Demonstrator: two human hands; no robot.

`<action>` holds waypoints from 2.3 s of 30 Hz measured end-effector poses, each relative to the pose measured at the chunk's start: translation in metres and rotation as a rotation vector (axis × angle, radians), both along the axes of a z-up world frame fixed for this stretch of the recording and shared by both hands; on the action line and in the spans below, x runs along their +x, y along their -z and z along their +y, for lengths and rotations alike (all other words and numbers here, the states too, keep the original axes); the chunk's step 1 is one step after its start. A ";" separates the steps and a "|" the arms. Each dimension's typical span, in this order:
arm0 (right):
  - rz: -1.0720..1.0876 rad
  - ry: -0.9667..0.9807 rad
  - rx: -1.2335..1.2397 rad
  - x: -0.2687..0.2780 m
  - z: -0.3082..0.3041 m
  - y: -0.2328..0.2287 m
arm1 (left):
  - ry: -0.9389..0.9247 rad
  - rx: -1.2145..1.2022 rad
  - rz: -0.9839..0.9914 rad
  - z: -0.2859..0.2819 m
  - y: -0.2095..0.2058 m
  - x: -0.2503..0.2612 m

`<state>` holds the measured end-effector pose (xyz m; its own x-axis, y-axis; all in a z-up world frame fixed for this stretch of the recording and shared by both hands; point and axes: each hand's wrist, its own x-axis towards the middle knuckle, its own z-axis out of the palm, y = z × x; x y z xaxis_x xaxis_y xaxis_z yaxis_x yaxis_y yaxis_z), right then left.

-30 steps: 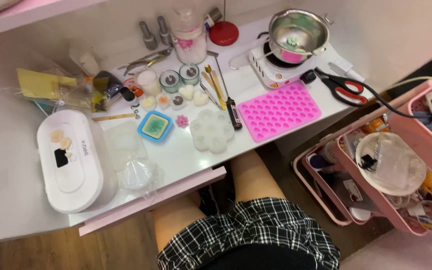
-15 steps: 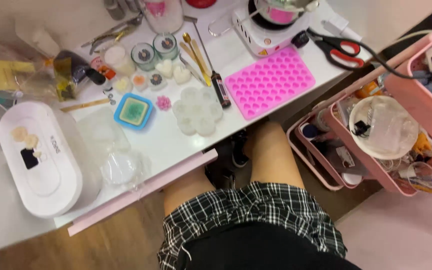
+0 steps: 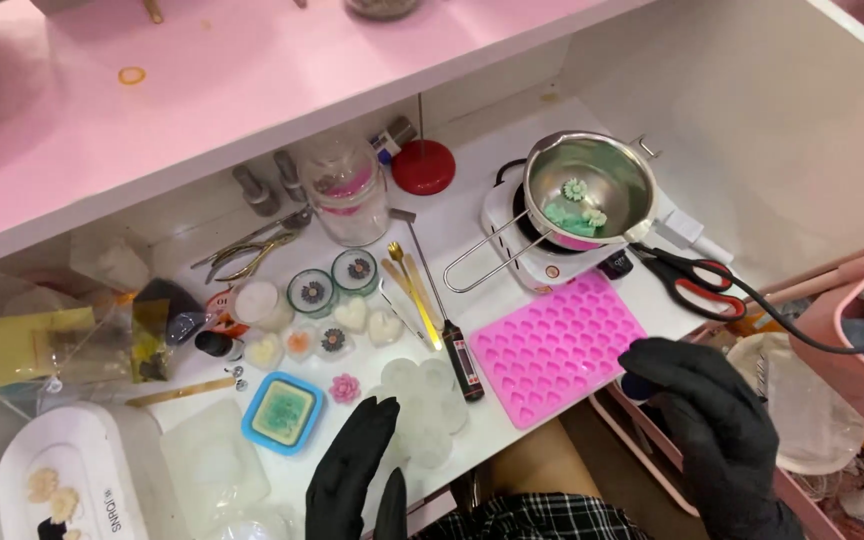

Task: The person prepares for candle making by putting on protective gloves and organizing wax materials and molds at a workstation.

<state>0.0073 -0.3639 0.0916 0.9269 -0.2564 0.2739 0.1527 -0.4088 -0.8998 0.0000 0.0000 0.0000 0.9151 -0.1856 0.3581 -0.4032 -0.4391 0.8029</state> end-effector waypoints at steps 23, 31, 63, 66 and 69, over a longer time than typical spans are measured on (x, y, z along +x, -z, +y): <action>0.112 0.069 0.204 -0.010 -0.049 0.047 | -0.093 -0.146 0.012 -0.083 -0.067 -0.002; -0.134 0.050 0.048 0.072 -0.106 -0.015 | -0.026 -0.027 -0.029 -0.100 -0.060 0.069; 0.009 0.090 0.303 0.098 -0.142 -0.003 | 0.062 0.507 0.246 -0.194 -0.138 0.214; 0.007 0.080 0.167 0.103 -0.139 -0.011 | 0.067 0.437 0.239 -0.193 -0.127 0.210; 0.017 0.018 0.181 0.122 -0.127 -0.033 | 0.068 0.402 0.191 -0.191 -0.119 0.212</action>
<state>0.1289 -0.4909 0.1248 0.9257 -0.3172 0.2062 0.1311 -0.2425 -0.9613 0.2117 -0.1914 0.1192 0.9386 -0.3377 0.0708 -0.3031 -0.7091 0.6366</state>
